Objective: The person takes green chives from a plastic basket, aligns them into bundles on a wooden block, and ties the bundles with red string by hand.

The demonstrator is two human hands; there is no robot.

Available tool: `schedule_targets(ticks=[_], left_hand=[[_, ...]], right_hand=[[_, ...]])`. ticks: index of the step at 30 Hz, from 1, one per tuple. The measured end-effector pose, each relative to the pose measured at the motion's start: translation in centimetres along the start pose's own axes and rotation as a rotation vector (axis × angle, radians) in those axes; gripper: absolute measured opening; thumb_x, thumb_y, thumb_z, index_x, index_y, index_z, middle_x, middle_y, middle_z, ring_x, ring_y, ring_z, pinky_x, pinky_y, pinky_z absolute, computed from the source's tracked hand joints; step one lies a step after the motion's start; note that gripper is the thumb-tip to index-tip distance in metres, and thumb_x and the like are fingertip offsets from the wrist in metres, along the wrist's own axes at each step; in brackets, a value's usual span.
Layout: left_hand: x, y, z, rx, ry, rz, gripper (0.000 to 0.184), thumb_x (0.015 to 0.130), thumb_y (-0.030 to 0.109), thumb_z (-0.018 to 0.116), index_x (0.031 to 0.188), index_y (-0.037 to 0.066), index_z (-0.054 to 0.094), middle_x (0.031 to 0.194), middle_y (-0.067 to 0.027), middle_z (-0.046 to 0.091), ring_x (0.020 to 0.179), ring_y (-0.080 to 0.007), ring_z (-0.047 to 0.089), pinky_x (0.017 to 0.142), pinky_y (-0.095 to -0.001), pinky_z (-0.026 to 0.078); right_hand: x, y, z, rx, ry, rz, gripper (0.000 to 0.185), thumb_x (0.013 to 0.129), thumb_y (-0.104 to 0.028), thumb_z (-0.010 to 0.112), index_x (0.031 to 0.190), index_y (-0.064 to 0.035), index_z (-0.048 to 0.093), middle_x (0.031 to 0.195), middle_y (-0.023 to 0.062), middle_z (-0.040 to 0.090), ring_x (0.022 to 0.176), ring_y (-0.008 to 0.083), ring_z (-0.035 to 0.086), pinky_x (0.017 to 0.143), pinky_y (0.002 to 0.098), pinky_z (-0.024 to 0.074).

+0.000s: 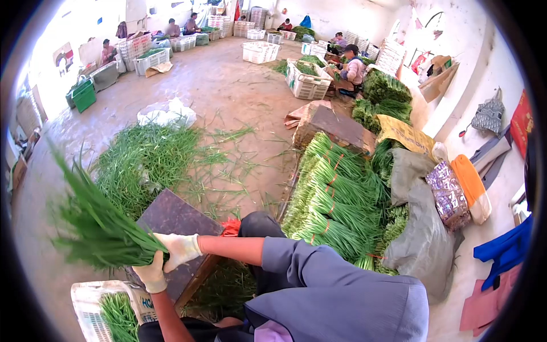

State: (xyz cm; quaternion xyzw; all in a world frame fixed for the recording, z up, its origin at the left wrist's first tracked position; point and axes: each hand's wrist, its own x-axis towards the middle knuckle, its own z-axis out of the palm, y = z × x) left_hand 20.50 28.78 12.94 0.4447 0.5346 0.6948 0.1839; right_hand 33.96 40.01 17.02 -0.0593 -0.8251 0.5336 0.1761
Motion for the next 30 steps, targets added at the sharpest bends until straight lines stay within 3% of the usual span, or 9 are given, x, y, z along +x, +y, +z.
schedule_targets(ticks=[5,12,16,18,19,22,23,25,30], left_hand=[[-0.3,-1.4,0.7,-0.041,-0.137,0.051,0.088,0.075,0.018,0.083,0.147,-0.002,0.036,0.149,-0.0136,0.044,0.134,-0.0246,0.043,0.113,-0.0386,0.033],[-1.7,-3.0,0.8,0.0,-0.09,-0.022,0.092,0.076,0.024,0.083,0.149,-0.001,0.033,0.153,-0.0133,0.038,0.139,-0.0247,0.037,0.115,-0.0394,0.029],[-0.6,-6.7,1.1,0.12,-0.125,-0.045,0.094,0.076,0.027,0.083,0.15,-0.001,0.032,0.155,-0.0132,0.035,0.142,-0.0248,0.033,0.117,-0.0398,0.026],[-0.5,-6.1,0.6,0.079,-0.112,-0.021,0.095,0.077,0.029,0.083,0.151,-0.001,0.031,0.156,-0.0131,0.033,0.143,-0.0249,0.031,0.118,-0.04,0.025],[-0.5,-4.1,0.6,0.046,-0.087,0.011,0.096,0.077,0.03,0.083,0.151,-0.001,0.03,0.157,-0.0131,0.032,0.144,-0.0249,0.03,0.118,-0.0401,0.024],[0.0,-7.1,-1.1,0.439,-0.156,0.103,0.1,0.078,0.044,0.079,0.153,0.0,0.027,0.16,-0.0135,0.025,0.148,-0.0267,0.022,0.121,-0.0419,0.016],[-1.5,-9.3,-0.2,-0.003,-0.057,-0.152,0.101,0.078,0.044,0.078,0.153,0.0,0.026,0.161,-0.0152,0.024,0.148,-0.0307,0.023,0.121,-0.0428,0.016],[-0.7,-7.4,-0.2,0.155,-0.102,0.074,0.099,0.079,0.04,0.079,0.153,0.0,0.026,0.16,-0.0166,0.026,0.147,-0.0302,0.024,0.121,-0.0417,0.018],[-0.8,-5.1,0.2,0.392,0.05,-0.015,0.08,0.08,0.024,0.078,0.145,-0.001,0.038,0.149,-0.0155,0.043,0.143,-0.0269,0.032,0.119,-0.0412,0.022]], right_hand=[[1.6,6.8,1.2,-0.141,0.088,-0.009,0.109,0.052,-0.033,0.095,0.141,-0.0026,0.039,0.125,0.021,0.057,0.121,0.0355,0.056,0.103,0.0409,0.0457],[2.6,7.7,3.5,-0.108,0.234,-0.246,0.062,0.074,-0.031,0.075,0.123,-0.0034,0.051,0.114,0.0198,0.058,0.109,0.0405,0.055,0.094,0.0433,0.0446],[2.7,7.8,3.8,-0.068,0.272,-0.261,0.058,0.074,-0.029,0.076,0.12,-0.0028,0.053,0.112,0.0192,0.059,0.108,0.0411,0.055,0.095,0.044,0.044],[4.6,8.8,4.1,0.007,0.103,0.102,0.046,0.076,-0.031,0.071,0.111,-0.0045,0.057,0.106,0.0159,0.062,0.106,0.0396,0.057,0.094,0.0453,0.0432],[4.3,7.0,3.0,-0.124,0.199,-0.2,0.048,0.076,-0.035,0.07,0.111,-0.0048,0.057,0.107,0.0173,0.062,0.106,0.0394,0.057,0.092,0.0441,0.0437],[4.5,8.1,3.7,-0.214,0.28,-0.119,0.044,0.068,-0.029,0.074,0.104,-0.0067,0.06,0.096,0.0178,0.064,0.099,0.0401,0.059,0.088,0.0449,0.0453],[4.5,8.8,3.6,-0.286,0.22,-0.121,0.042,0.069,-0.027,0.073,0.103,-0.0064,0.061,0.096,0.0183,0.065,0.098,0.0411,0.06,0.085,0.045,0.0472],[4.7,7.3,2.8,-0.166,0.133,-0.099,0.04,0.071,-0.03,0.071,0.101,-0.0055,0.061,0.101,0.0188,0.064,0.104,0.0387,0.059,0.089,0.043,0.0455],[4.3,8.7,4.0,-0.092,0.023,-0.039,0.033,0.075,-0.013,0.069,0.106,-0.0058,0.061,0.096,0.0158,0.067,0.093,0.0344,0.064,0.082,0.0393,0.0519]])
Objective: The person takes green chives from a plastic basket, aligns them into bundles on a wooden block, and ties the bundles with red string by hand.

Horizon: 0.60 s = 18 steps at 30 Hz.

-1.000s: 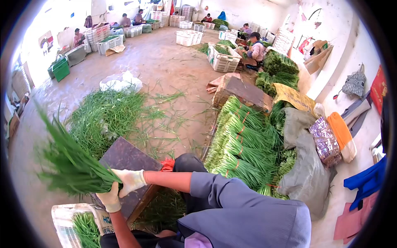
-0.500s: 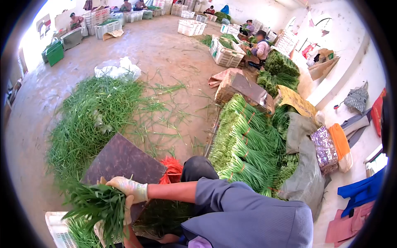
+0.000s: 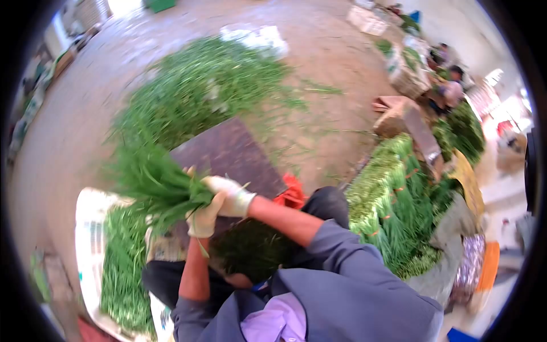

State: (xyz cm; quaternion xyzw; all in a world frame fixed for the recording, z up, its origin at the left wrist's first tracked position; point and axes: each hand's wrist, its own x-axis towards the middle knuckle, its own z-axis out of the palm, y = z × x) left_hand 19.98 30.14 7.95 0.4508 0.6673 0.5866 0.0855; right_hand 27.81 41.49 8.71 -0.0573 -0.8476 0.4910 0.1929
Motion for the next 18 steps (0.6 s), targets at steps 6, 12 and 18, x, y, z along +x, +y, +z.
schedule_targets(ticks=[6,12,18], left_hand=[[1.6,2.3,-3.0,-0.488,0.202,-0.122,0.047,0.08,0.0,0.069,0.124,-0.002,0.052,0.106,-0.0114,0.067,0.103,-0.0236,0.065,0.098,-0.0392,0.046],[3.3,0.5,-11.4,-1.095,0.613,-0.4,0.038,0.081,-0.003,0.065,0.117,0.002,0.056,0.093,-0.0081,0.064,0.081,-0.024,0.064,0.077,-0.0385,0.055],[3.0,-1.6,-15.0,-1.349,0.685,-0.488,0.028,0.085,0.002,0.061,0.113,0.006,0.058,0.091,-0.0055,0.063,0.081,-0.0221,0.061,0.081,-0.0407,0.053]], right_hand=[[-1.2,-3.3,-0.5,-0.033,-0.139,0.048,0.051,0.072,-0.021,0.076,0.116,-0.0067,0.054,0.106,0.0191,0.063,0.101,0.038,0.062,0.088,0.0415,0.0507],[-5.6,1.2,0.4,-0.51,-0.422,0.211,0.031,0.097,-0.036,0.053,0.094,-0.0059,0.06,0.08,0.0216,0.067,0.078,0.0436,0.065,0.071,0.051,0.0509],[-10.8,1.6,2.2,-0.539,-0.39,0.334,0.034,0.099,-0.037,0.048,0.097,-0.007,0.062,0.087,0.0241,0.067,0.086,0.0443,0.064,0.075,0.0533,0.0498]])
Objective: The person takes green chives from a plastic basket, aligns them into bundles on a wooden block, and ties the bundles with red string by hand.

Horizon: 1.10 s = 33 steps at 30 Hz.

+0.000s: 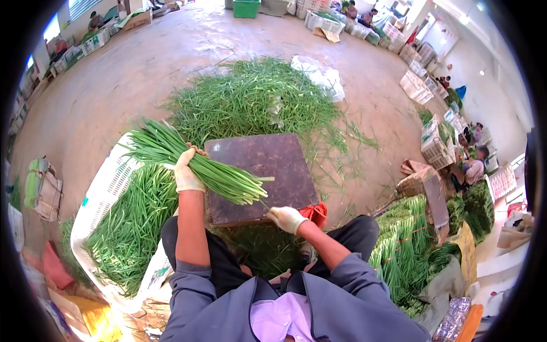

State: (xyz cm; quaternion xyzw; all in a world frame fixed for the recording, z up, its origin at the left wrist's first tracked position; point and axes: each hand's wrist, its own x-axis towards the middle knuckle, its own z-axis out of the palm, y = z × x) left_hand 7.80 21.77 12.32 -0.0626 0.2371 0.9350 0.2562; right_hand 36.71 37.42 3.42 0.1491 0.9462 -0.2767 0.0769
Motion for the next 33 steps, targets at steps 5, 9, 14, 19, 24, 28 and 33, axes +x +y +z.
schedule_targets(ticks=[5,9,14,19,24,28,33], left_hand=[[0.2,0.8,-0.8,-0.059,-0.4,-0.146,0.036,0.085,0.01,0.065,0.119,0.005,0.056,0.093,-0.0045,0.064,0.082,-0.0212,0.063,0.084,-0.0418,0.052],[-0.4,1.5,-0.9,-0.162,-0.655,-0.217,0.05,0.083,0.013,0.069,0.129,0.004,0.052,0.094,-0.0043,0.064,0.084,-0.0199,0.064,0.085,-0.0415,0.051],[-0.2,1.6,-1.9,-0.224,-0.884,-0.325,0.065,0.082,0.014,0.07,0.141,0.005,0.045,0.094,-0.0006,0.056,0.078,-0.015,0.05,0.079,-0.0356,0.043],[-0.7,0.7,-1.9,-0.229,-0.906,-0.378,0.07,0.081,0.017,0.071,0.143,0.005,0.043,0.089,0.0002,0.052,0.075,-0.0138,0.047,0.074,-0.0338,0.039],[-0.5,-0.2,-1.8,-0.147,-0.992,-0.436,0.074,0.08,0.02,0.073,0.144,0.005,0.041,0.088,-0.0001,0.052,0.073,-0.0137,0.047,0.073,-0.0347,0.039],[-1.6,1.4,-1.3,-0.076,-0.933,-0.328,0.075,0.079,0.022,0.074,0.144,0.004,0.041,0.086,0.0003,0.051,0.072,-0.0138,0.048,0.073,-0.034,0.04],[-1.5,2.3,-0.9,-0.248,-0.912,-0.299,0.077,0.079,0.017,0.075,0.144,0.003,0.038,0.083,0.0018,0.047,0.072,-0.0126,0.046,0.073,-0.0327,0.04]], right_hand=[[-3.4,0.4,0.9,-0.056,-0.267,0.096,0.041,0.101,-0.037,0.047,0.099,-0.0009,0.064,0.093,0.0251,0.068,0.093,0.0433,0.065,0.081,0.0501,0.0496],[-5.3,2.8,1.1,-0.166,-0.4,0.224,0.042,0.101,-0.037,0.047,0.104,-0.0007,0.068,0.095,0.0222,0.07,0.094,0.041,0.066,0.081,0.048,0.051],[-5.5,5.9,2.1,-0.324,-0.586,0.172,0.04,0.097,-0.033,0.056,0.121,-0.0017,0.062,0.107,0.0206,0.069,0.102,0.0371,0.067,0.087,0.0452,0.0519],[-3.5,-3.6,-4.8,0.401,0.339,-0.076,0.045,0.087,-0.017,0.069,0.126,0.0003,0.056,0.12,0.021,0.064,0.112,0.0334,0.063,0.096,0.0384,0.0502],[0.7,-9.8,-7.2,0.502,0.507,-0.301,0.035,0.089,-0.021,0.067,0.119,-0.0019,0.062,0.111,0.0175,0.068,0.101,0.0294,0.068,0.088,0.0362,0.0528],[0.1,-6.4,-5.5,0.25,0.351,-0.184,0.019,0.086,-0.021,0.069,0.1,-0.0085,0.07,0.087,0.0154,0.07,0.086,0.0347,0.068,0.078,0.0385,0.0532],[-3.9,-1.0,-2.8,-0.045,-0.075,0.151,0.063,0.077,-0.02,0.077,0.135,-0.005,0.053,0.124,0.0194,0.064,0.113,0.0305,0.064,0.093,0.0358,0.0516]])
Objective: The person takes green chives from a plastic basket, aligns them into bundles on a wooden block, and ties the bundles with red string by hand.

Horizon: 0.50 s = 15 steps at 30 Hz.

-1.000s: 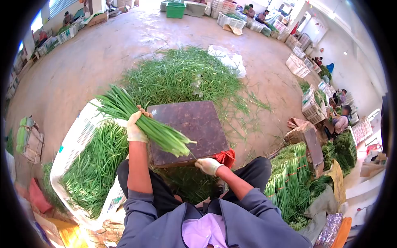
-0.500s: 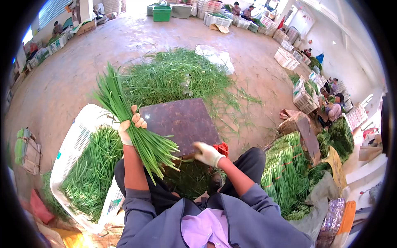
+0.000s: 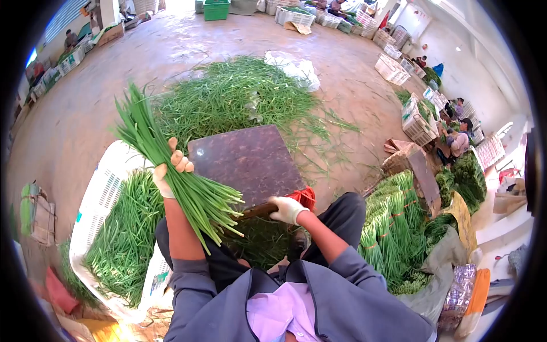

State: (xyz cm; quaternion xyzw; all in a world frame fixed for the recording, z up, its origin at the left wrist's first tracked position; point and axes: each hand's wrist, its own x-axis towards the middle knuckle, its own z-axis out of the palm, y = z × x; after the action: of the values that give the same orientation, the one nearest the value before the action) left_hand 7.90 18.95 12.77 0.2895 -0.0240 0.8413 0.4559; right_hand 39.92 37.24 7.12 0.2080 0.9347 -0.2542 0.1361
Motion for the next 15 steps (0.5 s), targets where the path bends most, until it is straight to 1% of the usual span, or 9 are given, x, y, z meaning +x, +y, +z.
schedule_targets(ticks=[2,4,5,6,8,10,12,13,15], left_hand=[[0.3,-0.3,-0.3,-0.027,-0.007,0.004,0.074,0.079,0.015,0.075,0.143,0.003,0.038,0.083,0.0023,0.046,0.072,-0.0117,0.044,0.073,-0.0317,0.04],[0.2,-1.0,-0.2,-0.035,0.028,-0.002,0.074,0.079,0.014,0.075,0.142,0.003,0.038,0.084,0.0025,0.046,0.073,-0.0114,0.044,0.073,-0.0312,0.039],[0.4,-1.1,0.0,-0.039,0.056,0.018,0.073,0.079,0.013,0.074,0.142,0.004,0.038,0.085,0.0027,0.046,0.073,-0.0111,0.044,0.073,-0.0306,0.039],[0.4,-1.0,-0.1,-0.034,0.052,0.01,0.073,0.079,0.013,0.074,0.142,0.004,0.038,0.085,0.0027,0.046,0.073,-0.0111,0.044,0.073,-0.0306,0.039],[0.1,-0.5,-0.4,-0.013,0.072,0.013,0.073,0.08,0.014,0.074,0.143,0.004,0.038,0.086,0.0027,0.047,0.074,-0.0109,0.043,0.074,-0.0305,0.038],[-0.3,0.0,-0.5,-0.001,0.072,0.046,0.07,0.081,0.014,0.074,0.142,0.005,0.04,0.09,0.0019,0.051,0.077,-0.0122,0.047,0.077,-0.0319,0.041],[-0.1,0.2,0.2,0.063,0.21,0.167,0.065,0.083,0.015,0.072,0.141,0.005,0.044,0.094,-0.0005,0.056,0.081,-0.0149,0.053,0.081,-0.0342,0.046],[0.1,0.3,-0.2,0.088,0.192,0.176,0.06,0.086,0.014,0.068,0.14,0.004,0.044,0.097,-0.0005,0.057,0.085,-0.0159,0.055,0.089,-0.0322,0.044],[0.2,-0.3,-0.6,0.105,0.258,0.214,0.057,0.087,0.014,0.067,0.138,0.003,0.046,0.099,-0.0017,0.059,0.087,-0.0172,0.057,0.09,-0.0337,0.046]], right_hand=[[-1.4,-3.5,-0.7,0.863,0.159,-0.159,0.082,0.075,-0.02,0.08,0.144,-0.0005,0.039,0.131,0.0196,0.059,0.108,0.0247,0.065,0.091,0.0339,0.052],[-1.4,-7.6,-2.4,0.849,0.18,-0.232,0.083,0.078,-0.018,0.078,0.146,0.0007,0.033,0.136,0.0179,0.055,0.101,0.0189,0.062,0.087,0.0309,0.0522],[-0.3,-7.8,-0.7,0.768,0.299,-0.317,0.077,0.082,-0.013,0.075,0.144,0.0016,0.034,0.13,0.0168,0.058,0.093,0.0154,0.062,0.08,0.0289,0.0529],[-0.6,-8.9,-0.6,1.141,0.112,-0.17,0.056,0.085,-0.012,0.072,0.134,0.0002,0.049,0.117,0.0131,0.066,0.092,0.0136,0.063,0.076,0.032,0.0535],[-0.6,-7.5,1.5,0.921,0.098,-0.065,0.032,0.086,-0.014,0.069,0.115,-0.0024,0.064,0.103,0.0139,0.07,0.089,0.0197,0.067,0.076,0.0347,0.0543],[-0.5,-3.0,5.8,0.475,0.125,-0.204,0.021,0.085,-0.018,0.068,0.1,-0.0034,0.07,0.097,0.0171,0.071,0.088,0.0273,0.068,0.079,0.0352,0.0546],[-1.6,1.6,8.8,-0.127,-0.289,-0.205,0.031,0.083,-0.021,0.069,0.109,-0.0041,0.068,0.099,0.0187,0.07,0.087,0.0334,0.068,0.08,0.0339,0.0546],[-2.0,2.0,8.3,-0.136,-0.292,-0.213,0.031,0.083,-0.021,0.069,0.109,-0.0041,0.068,0.099,0.0187,0.07,0.087,0.0334,0.068,0.08,0.0339,0.0546],[-3.6,2.0,8.0,0.214,0.182,-0.109,0.039,0.082,-0.02,0.07,0.117,-0.005,0.065,0.1,0.0168,0.071,0.087,0.0297,0.069,0.08,0.0334,0.0548]])
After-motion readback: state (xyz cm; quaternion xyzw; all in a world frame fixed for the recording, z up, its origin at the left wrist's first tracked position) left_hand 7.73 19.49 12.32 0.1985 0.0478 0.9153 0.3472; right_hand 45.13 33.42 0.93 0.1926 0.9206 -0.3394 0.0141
